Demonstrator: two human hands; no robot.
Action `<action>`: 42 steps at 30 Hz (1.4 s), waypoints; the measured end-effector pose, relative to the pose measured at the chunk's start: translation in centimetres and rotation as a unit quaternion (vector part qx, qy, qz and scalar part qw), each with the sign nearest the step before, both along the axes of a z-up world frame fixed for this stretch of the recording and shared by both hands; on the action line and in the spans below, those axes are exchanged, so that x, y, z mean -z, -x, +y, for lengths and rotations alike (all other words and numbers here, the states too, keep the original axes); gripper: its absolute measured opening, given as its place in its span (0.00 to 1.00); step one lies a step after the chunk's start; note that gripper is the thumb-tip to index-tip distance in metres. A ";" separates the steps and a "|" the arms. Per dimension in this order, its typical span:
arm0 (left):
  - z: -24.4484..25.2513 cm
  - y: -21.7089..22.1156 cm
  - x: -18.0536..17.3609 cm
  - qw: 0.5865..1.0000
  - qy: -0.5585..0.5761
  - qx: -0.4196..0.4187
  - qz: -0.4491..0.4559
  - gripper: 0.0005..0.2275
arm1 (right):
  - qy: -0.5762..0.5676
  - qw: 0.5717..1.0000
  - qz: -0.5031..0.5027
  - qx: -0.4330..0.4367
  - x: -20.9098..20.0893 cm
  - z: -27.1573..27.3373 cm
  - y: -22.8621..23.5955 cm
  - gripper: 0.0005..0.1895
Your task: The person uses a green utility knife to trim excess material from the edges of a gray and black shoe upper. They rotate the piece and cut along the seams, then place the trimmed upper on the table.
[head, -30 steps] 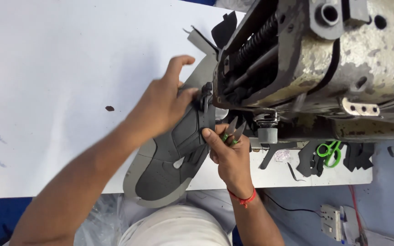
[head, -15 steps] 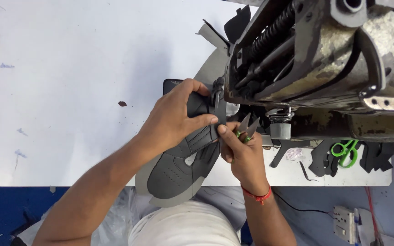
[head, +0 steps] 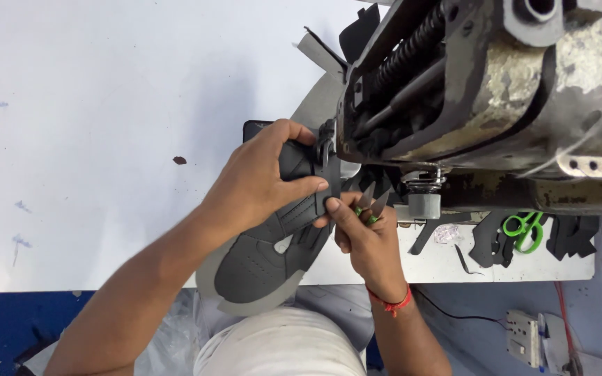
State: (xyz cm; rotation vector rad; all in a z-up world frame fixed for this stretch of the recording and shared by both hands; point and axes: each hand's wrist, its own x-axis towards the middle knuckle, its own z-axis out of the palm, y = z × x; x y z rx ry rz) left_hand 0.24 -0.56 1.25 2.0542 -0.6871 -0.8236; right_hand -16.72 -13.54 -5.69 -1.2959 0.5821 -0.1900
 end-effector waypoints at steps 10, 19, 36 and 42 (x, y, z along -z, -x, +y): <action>-0.7 -3.5 2.3 0.988 0.121 0.079 -0.059 0.26 | 0.007 0.998 -0.010 0.058 0.2 0.8 -1.8 0.11; -1.6 -5.9 2.0 0.988 0.067 0.130 -0.058 0.28 | 0.037 0.990 0.020 0.132 -0.1 1.7 -3.6 0.16; 1.9 1.0 4.5 0.966 0.208 -0.144 -0.052 0.26 | 0.116 0.992 0.045 0.011 1.4 -0.3 6.0 0.23; 1.8 3.6 5.3 0.936 0.286 -0.202 -0.031 0.23 | 0.228 0.936 -0.078 0.256 -1.9 0.6 6.3 0.34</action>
